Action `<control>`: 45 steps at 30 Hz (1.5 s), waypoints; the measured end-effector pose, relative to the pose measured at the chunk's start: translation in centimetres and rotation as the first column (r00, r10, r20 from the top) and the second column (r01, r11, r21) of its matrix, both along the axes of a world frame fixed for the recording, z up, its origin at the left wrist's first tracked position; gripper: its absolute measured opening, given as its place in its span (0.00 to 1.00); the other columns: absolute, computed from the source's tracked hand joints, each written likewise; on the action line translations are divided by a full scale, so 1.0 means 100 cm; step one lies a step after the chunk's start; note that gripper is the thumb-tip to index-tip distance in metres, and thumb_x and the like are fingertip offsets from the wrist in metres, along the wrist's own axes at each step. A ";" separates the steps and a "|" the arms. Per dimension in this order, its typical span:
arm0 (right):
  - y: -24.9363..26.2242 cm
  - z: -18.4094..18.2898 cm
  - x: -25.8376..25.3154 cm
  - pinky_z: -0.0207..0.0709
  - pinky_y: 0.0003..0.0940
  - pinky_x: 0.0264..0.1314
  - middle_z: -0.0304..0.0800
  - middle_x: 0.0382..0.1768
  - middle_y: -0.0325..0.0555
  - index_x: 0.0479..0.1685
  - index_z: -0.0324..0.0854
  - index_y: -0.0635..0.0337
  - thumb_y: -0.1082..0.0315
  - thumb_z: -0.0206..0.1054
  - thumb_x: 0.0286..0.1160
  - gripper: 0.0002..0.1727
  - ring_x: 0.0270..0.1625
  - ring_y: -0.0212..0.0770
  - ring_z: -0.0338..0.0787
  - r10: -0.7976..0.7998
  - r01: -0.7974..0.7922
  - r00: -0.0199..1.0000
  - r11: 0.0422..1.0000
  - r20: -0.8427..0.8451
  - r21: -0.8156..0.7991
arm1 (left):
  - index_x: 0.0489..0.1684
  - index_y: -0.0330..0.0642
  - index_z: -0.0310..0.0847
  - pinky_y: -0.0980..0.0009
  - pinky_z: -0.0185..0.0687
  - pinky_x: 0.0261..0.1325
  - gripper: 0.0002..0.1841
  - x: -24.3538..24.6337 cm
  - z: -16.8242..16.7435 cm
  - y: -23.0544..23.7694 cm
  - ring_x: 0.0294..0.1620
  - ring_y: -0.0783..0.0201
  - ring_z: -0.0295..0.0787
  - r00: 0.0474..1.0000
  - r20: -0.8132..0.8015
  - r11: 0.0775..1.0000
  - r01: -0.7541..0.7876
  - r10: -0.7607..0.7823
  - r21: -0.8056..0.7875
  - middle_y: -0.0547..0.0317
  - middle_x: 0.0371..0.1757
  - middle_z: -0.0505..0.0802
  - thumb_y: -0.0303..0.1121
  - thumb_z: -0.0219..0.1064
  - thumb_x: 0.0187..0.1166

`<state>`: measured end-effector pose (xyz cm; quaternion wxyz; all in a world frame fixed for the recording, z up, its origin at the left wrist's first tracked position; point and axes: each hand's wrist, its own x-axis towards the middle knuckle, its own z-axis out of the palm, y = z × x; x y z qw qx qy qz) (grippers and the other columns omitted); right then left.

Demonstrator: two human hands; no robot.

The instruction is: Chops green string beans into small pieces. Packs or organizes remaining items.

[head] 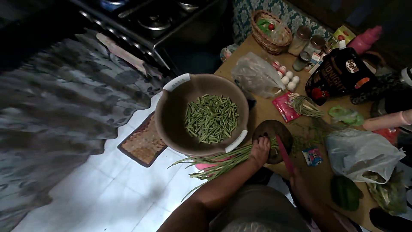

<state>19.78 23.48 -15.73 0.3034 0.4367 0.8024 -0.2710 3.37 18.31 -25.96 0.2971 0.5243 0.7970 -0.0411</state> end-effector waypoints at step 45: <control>0.015 -0.079 -0.040 0.85 0.56 0.59 0.91 0.50 0.69 0.84 0.61 0.70 0.69 0.52 0.92 0.26 0.52 0.63 0.94 -0.095 0.100 0.990 0.994 -0.103 0.051 | 0.87 0.26 0.52 0.40 0.67 0.78 0.30 -0.005 0.005 0.009 0.87 0.33 0.61 0.997 0.073 0.999 0.005 -0.002 -0.046 0.31 0.87 0.65 0.14 0.52 0.83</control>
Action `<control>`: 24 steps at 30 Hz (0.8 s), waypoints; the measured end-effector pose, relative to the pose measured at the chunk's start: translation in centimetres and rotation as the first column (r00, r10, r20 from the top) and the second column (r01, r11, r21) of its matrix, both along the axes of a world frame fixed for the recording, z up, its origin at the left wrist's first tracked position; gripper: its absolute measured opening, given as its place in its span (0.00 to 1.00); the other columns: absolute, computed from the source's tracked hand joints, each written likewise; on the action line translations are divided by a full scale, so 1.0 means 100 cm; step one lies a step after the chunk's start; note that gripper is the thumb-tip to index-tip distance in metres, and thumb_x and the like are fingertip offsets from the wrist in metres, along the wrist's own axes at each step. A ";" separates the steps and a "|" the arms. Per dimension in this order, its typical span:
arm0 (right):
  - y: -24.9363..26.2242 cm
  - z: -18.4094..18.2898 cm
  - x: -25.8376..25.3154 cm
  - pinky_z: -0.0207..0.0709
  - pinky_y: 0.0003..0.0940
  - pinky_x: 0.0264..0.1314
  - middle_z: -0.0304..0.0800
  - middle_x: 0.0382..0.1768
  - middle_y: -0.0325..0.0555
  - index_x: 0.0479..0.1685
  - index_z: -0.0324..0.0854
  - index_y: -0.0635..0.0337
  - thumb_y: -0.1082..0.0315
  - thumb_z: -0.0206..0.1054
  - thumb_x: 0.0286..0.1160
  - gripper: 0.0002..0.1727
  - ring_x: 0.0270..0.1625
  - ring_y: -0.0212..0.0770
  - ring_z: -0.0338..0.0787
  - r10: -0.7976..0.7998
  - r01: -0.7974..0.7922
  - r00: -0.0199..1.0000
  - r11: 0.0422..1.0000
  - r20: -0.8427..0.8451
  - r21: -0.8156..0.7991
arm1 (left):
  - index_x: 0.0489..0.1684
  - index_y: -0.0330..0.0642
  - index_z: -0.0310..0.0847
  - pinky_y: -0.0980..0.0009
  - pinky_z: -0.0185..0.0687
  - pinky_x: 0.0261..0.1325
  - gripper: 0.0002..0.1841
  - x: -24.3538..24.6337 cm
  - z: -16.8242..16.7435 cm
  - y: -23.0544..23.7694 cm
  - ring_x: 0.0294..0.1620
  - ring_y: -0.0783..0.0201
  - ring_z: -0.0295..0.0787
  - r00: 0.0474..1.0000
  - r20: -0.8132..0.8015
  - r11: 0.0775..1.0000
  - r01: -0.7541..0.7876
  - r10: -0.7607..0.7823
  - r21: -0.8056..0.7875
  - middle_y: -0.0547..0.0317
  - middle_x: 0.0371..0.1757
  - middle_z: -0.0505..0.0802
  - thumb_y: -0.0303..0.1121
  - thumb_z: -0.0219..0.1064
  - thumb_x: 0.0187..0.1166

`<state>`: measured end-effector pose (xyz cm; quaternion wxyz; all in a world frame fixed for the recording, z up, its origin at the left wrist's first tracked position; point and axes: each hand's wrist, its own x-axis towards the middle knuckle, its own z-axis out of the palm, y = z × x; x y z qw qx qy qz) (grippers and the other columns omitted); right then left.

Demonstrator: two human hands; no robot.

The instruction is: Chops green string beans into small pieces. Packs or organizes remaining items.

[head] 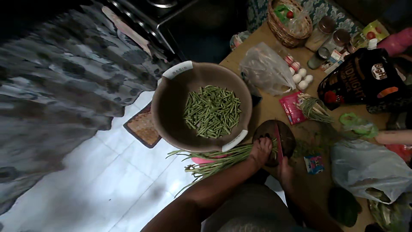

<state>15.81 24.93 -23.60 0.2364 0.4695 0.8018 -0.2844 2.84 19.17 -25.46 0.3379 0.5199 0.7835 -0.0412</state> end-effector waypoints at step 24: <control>-0.026 0.086 0.092 0.81 0.60 0.65 0.89 0.56 0.68 0.79 0.68 0.69 0.59 0.50 0.94 0.26 0.59 0.62 0.91 -0.021 0.033 0.998 0.976 0.059 -0.213 | 0.87 0.23 0.53 0.40 0.69 0.77 0.27 0.009 -0.006 0.006 0.86 0.33 0.64 0.987 -0.056 0.988 -0.151 0.153 0.038 0.28 0.86 0.66 0.19 0.48 0.87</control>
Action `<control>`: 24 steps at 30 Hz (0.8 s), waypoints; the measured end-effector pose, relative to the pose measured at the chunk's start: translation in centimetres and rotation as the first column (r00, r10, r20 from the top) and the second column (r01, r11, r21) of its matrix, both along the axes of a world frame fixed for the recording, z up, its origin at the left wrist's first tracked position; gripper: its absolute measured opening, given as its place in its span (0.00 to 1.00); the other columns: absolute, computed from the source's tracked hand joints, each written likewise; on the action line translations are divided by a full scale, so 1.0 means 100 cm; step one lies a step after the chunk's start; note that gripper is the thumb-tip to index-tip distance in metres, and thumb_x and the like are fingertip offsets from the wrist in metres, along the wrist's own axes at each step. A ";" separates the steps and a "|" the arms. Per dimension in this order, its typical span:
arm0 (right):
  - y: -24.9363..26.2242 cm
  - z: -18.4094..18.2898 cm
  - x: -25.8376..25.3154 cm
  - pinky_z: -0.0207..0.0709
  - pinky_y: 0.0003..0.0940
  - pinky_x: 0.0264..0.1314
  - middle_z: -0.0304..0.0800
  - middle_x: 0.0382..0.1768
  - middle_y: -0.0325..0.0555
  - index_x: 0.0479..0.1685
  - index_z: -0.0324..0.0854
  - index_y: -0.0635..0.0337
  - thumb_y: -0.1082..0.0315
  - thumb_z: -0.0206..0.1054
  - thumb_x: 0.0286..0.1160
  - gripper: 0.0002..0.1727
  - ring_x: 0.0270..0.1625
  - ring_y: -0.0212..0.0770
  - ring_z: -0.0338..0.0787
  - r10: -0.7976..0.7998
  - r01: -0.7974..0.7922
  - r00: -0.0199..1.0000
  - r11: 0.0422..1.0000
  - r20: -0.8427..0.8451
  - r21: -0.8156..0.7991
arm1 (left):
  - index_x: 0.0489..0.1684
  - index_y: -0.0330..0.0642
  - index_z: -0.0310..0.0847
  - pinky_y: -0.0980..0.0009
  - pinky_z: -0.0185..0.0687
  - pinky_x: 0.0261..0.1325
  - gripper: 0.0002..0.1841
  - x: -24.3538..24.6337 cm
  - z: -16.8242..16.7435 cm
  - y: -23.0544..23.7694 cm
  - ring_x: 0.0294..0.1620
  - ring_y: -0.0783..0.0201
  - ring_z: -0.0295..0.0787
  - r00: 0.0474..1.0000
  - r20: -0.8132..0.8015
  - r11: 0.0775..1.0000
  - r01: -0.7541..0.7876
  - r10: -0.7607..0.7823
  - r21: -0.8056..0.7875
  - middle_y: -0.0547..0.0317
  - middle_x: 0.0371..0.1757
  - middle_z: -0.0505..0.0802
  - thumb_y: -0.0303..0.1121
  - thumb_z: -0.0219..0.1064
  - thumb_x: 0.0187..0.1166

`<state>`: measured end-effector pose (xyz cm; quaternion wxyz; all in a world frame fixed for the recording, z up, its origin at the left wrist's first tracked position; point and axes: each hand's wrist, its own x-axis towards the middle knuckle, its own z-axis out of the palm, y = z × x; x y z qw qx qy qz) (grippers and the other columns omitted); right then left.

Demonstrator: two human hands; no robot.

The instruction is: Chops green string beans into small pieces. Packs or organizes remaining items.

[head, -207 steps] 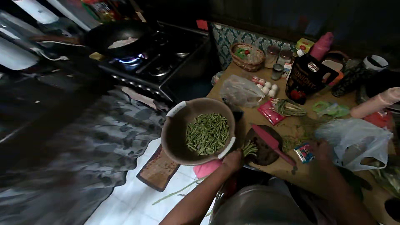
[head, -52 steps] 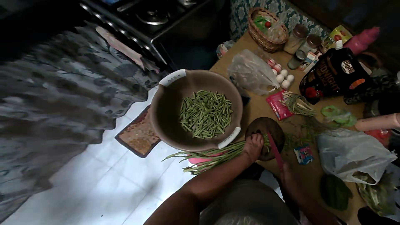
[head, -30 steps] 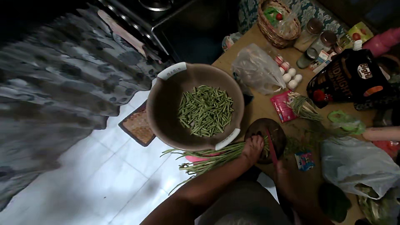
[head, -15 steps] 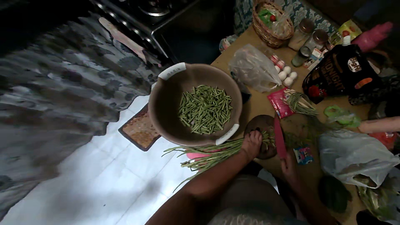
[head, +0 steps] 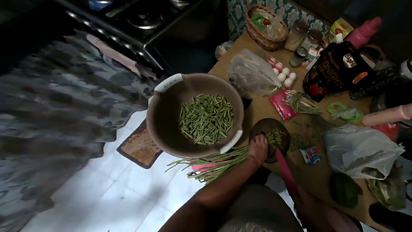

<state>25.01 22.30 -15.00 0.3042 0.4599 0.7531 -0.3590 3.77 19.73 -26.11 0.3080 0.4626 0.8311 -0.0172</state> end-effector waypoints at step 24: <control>0.000 -0.071 -0.045 0.79 0.56 0.71 0.86 0.64 0.68 0.82 0.65 0.71 0.65 0.50 0.93 0.25 0.65 0.62 0.89 -0.122 0.144 0.980 0.981 -0.158 0.130 | 0.85 0.24 0.58 0.43 0.70 0.77 0.25 -0.007 0.003 -0.005 0.85 0.34 0.67 0.997 -0.025 0.997 0.071 -0.070 0.018 0.29 0.85 0.68 0.20 0.48 0.88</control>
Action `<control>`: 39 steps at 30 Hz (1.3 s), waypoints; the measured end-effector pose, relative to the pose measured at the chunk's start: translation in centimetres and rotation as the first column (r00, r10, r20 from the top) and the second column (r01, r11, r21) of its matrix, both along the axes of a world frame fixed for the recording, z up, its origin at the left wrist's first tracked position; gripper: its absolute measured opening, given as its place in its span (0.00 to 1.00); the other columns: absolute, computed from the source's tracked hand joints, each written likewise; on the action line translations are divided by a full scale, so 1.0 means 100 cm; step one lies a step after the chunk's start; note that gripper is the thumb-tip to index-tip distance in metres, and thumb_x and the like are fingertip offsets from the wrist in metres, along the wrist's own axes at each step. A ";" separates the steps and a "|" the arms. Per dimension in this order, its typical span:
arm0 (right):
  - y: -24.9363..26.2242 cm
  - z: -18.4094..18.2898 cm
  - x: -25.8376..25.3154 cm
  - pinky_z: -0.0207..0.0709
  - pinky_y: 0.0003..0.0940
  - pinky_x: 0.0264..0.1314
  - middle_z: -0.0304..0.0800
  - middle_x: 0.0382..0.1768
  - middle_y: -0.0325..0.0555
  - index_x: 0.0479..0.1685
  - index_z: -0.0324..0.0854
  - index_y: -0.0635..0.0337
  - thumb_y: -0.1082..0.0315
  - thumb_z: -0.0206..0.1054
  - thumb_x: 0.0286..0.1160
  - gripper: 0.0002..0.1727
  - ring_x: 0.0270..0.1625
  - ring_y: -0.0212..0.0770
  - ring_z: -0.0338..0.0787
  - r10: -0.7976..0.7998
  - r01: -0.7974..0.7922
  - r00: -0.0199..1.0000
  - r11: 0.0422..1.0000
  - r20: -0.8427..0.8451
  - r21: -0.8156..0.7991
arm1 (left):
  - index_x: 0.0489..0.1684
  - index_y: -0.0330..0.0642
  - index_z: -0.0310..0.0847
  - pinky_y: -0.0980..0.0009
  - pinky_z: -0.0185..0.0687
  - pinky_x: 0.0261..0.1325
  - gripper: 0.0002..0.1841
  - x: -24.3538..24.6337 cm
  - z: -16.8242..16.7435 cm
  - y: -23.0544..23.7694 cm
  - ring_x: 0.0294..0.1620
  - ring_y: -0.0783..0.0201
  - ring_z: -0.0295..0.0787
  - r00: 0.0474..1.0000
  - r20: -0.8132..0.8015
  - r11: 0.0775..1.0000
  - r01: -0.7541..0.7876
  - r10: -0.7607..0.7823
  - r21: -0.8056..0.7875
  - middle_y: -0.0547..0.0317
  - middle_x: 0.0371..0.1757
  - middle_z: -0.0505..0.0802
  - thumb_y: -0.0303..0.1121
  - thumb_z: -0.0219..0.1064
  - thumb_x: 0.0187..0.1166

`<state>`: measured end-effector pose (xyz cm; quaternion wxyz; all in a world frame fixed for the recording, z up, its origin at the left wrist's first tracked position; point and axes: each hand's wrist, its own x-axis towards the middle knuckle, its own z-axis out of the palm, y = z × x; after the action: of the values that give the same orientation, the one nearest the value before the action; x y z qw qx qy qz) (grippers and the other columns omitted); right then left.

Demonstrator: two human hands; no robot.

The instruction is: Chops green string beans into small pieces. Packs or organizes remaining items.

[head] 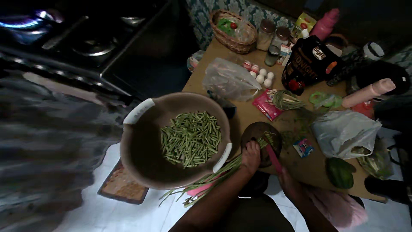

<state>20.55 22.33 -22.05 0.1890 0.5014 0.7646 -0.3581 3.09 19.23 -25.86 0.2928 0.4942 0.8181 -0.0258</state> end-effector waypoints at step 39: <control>0.020 0.028 0.003 0.84 0.57 0.60 0.91 0.50 0.67 0.85 0.60 0.66 0.67 0.48 0.93 0.25 0.53 0.63 0.94 0.172 -0.172 0.985 0.982 0.009 0.074 | 0.85 0.25 0.59 0.44 0.62 0.84 0.25 0.013 -0.006 0.014 0.86 0.34 0.65 0.999 -0.038 0.997 0.012 -0.009 0.075 0.28 0.85 0.69 0.21 0.49 0.88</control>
<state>20.84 24.34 -19.23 0.2014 0.4404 0.8177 -0.3112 4.36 20.61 -26.47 0.2584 0.5086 0.8213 -0.0058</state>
